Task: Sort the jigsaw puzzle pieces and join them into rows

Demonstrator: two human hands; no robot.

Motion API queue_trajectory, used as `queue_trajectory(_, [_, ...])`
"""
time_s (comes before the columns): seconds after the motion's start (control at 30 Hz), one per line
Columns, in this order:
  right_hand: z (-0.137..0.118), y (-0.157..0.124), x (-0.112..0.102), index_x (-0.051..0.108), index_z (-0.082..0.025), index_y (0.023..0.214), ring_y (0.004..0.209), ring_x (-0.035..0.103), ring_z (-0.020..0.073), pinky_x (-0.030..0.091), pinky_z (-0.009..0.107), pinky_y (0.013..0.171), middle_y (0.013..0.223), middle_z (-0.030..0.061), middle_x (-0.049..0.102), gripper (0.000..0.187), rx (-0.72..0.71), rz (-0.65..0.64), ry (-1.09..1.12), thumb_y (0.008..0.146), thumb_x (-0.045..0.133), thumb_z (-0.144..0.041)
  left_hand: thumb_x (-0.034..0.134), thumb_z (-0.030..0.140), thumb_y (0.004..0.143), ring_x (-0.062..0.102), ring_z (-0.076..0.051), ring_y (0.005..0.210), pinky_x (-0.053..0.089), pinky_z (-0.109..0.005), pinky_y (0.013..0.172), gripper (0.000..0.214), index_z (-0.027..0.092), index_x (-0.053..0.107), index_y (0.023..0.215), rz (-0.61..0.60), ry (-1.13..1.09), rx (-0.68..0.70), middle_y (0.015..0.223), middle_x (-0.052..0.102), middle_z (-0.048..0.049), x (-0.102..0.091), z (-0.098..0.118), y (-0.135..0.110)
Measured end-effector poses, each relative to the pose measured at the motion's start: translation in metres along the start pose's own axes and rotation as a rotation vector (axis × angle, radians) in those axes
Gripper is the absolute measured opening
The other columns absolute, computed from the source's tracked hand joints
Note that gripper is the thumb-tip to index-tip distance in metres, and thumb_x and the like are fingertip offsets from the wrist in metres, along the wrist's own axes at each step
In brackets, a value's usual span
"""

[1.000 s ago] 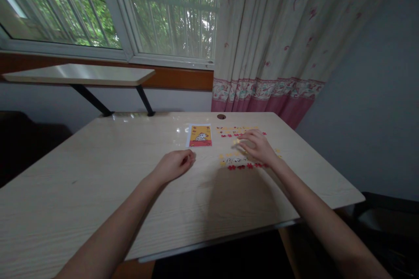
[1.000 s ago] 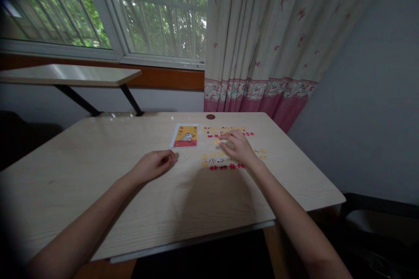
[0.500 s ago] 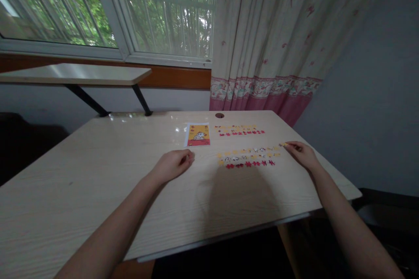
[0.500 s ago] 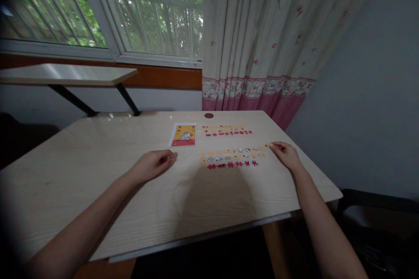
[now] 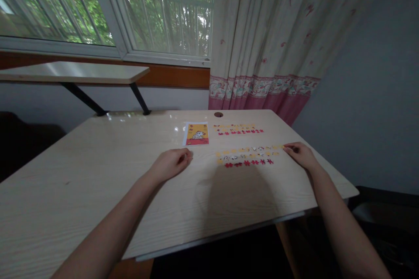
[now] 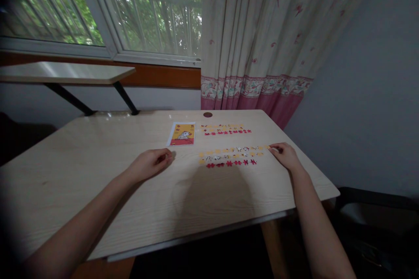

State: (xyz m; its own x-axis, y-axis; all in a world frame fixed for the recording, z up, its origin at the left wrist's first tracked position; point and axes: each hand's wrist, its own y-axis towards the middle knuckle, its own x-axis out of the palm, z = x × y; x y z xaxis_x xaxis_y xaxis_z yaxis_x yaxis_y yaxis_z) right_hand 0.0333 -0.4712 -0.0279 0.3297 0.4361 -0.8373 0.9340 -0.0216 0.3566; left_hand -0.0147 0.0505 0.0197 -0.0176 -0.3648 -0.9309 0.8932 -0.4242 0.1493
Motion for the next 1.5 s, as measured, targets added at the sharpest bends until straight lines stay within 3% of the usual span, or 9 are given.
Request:
queue_trajectory(0.17, [-0.007, -0.004, -0.004, 0.068, -0.017, 0.076, 0.064, 0.055, 0.0167, 0.044, 0.030, 0.062, 0.076, 0.0064, 0.063, 0.039, 0.050, 0.032, -0.024, 0.069, 0.057, -0.054, 0.041, 0.035, 0.084, 0.053, -0.013, 0.057, 0.033, -0.022, 0.053, 0.023, 0.019, 0.057, 0.083, 0.014, -0.002, -0.004, 0.068, 0.061, -0.0009, 0.001, 0.000, -0.001])
queue_trajectory(0.37, [-0.009, -0.001, -0.001, 0.069, -0.017, 0.082, 0.071, 0.057, 0.0181, 0.044, 0.030, 0.067, 0.079, 0.0077, 0.065, 0.033, -0.066, -0.009, -0.025, 0.074, 0.052, -0.043, 0.041, 0.036, 0.084, 0.054, -0.014, 0.058, 0.034, -0.022, 0.054, 0.023, 0.019, 0.057, 0.084, 0.007, 0.003, 0.014, 0.068, 0.061, -0.0007, 0.001, -0.002, -0.001])
queue_trajectory(0.7, [-0.016, -0.002, 0.001, 0.069, -0.017, 0.085, 0.064, 0.055, 0.0166, 0.043, 0.029, 0.063, 0.076, 0.0070, 0.064, 0.032, -0.103, -0.028, -0.014, 0.075, 0.051, -0.040, 0.040, 0.036, 0.085, 0.054, -0.013, 0.060, 0.035, -0.022, 0.055, 0.024, 0.019, 0.057, 0.084, 0.001, -0.004, 0.019, 0.070, 0.061, -0.0010, 0.002, -0.004, 0.000])
queue_trajectory(1.07, [-0.031, -0.003, 0.001, 0.066, -0.017, 0.071, 0.061, 0.053, 0.0157, 0.041, 0.028, 0.062, 0.065, 0.0048, 0.061, 0.028, -0.049, 0.021, -0.126, 0.073, 0.051, -0.040, 0.039, 0.037, 0.085, 0.055, -0.014, 0.060, 0.036, -0.022, 0.056, 0.026, 0.019, 0.057, 0.083, 0.003, 0.002, 0.011, 0.070, 0.062, -0.0015, 0.002, -0.002, 0.000])
queue_trajectory(1.23, [-0.032, -0.002, 0.001, 0.068, -0.018, 0.085, 0.065, 0.054, 0.0171, 0.041, 0.029, 0.065, 0.069, 0.0047, 0.064, 0.030, -0.102, 0.003, -0.145, 0.075, 0.049, -0.037, 0.039, 0.037, 0.084, 0.054, -0.014, 0.058, 0.035, -0.022, 0.054, 0.025, 0.019, 0.057, 0.082, -0.002, -0.001, 0.015, 0.068, 0.061, -0.0007, 0.001, -0.001, 0.000])
queue_trajectory(1.5, [-0.030, -0.002, 0.002, 0.069, -0.018, 0.080, 0.066, 0.055, 0.0178, 0.041, 0.030, 0.066, 0.070, 0.0052, 0.065, 0.030, -0.094, -0.007, -0.186, 0.075, 0.049, -0.040, 0.040, 0.033, 0.084, 0.053, -0.013, 0.059, 0.035, -0.022, 0.055, 0.021, 0.019, 0.056, 0.082, 0.002, -0.006, 0.022, 0.071, 0.061, -0.0012, 0.002, -0.003, 0.000])
